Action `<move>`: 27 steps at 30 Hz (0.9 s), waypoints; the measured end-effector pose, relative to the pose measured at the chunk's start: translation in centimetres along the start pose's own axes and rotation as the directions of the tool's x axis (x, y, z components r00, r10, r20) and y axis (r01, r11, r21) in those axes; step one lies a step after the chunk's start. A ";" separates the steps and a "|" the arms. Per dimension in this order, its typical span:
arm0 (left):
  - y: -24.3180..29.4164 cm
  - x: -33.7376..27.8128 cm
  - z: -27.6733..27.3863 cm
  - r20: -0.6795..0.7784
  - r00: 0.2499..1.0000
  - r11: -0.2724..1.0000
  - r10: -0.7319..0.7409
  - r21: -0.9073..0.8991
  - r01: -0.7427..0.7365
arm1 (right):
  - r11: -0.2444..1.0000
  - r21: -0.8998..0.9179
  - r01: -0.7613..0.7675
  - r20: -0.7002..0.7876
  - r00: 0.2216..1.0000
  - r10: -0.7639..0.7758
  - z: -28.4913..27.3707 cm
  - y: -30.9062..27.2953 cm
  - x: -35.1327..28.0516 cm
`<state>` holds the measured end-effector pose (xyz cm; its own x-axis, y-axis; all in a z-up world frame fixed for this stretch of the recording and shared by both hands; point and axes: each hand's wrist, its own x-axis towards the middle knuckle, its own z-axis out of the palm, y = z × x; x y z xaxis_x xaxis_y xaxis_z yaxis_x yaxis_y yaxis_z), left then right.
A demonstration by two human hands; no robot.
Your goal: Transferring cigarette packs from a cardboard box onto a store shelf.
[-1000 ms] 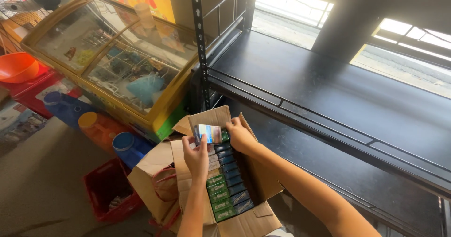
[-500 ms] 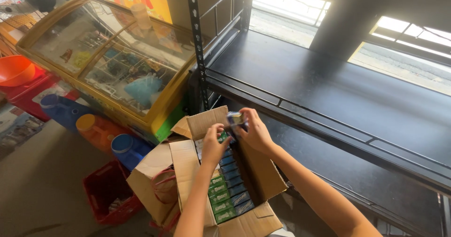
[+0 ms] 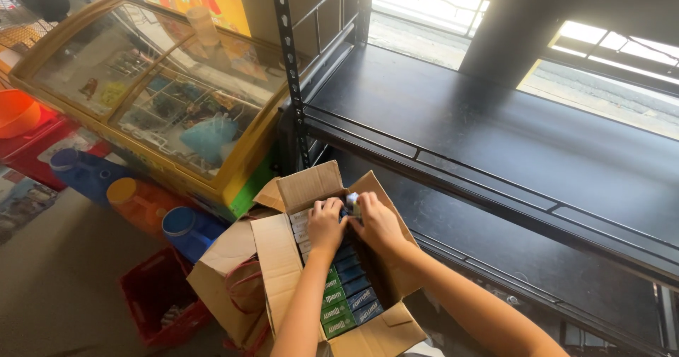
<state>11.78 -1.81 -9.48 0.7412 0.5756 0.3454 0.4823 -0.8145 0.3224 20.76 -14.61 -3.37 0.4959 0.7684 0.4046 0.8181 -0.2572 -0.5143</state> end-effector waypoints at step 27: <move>-1.8 -2.6 -1.2 0.048 0.996 0.923 -0.079 -0.374 0.092 | 0.562 -0.631 0.534 0.289 0.835 -0.469 4.0 2.6 -3.0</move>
<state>8.43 -1.72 -9.95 0.7221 0.6344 0.2758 0.3383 -0.6717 0.6591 20.22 -15.24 -8.95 -0.0542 0.9311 0.3608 0.9085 -0.1039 0.4047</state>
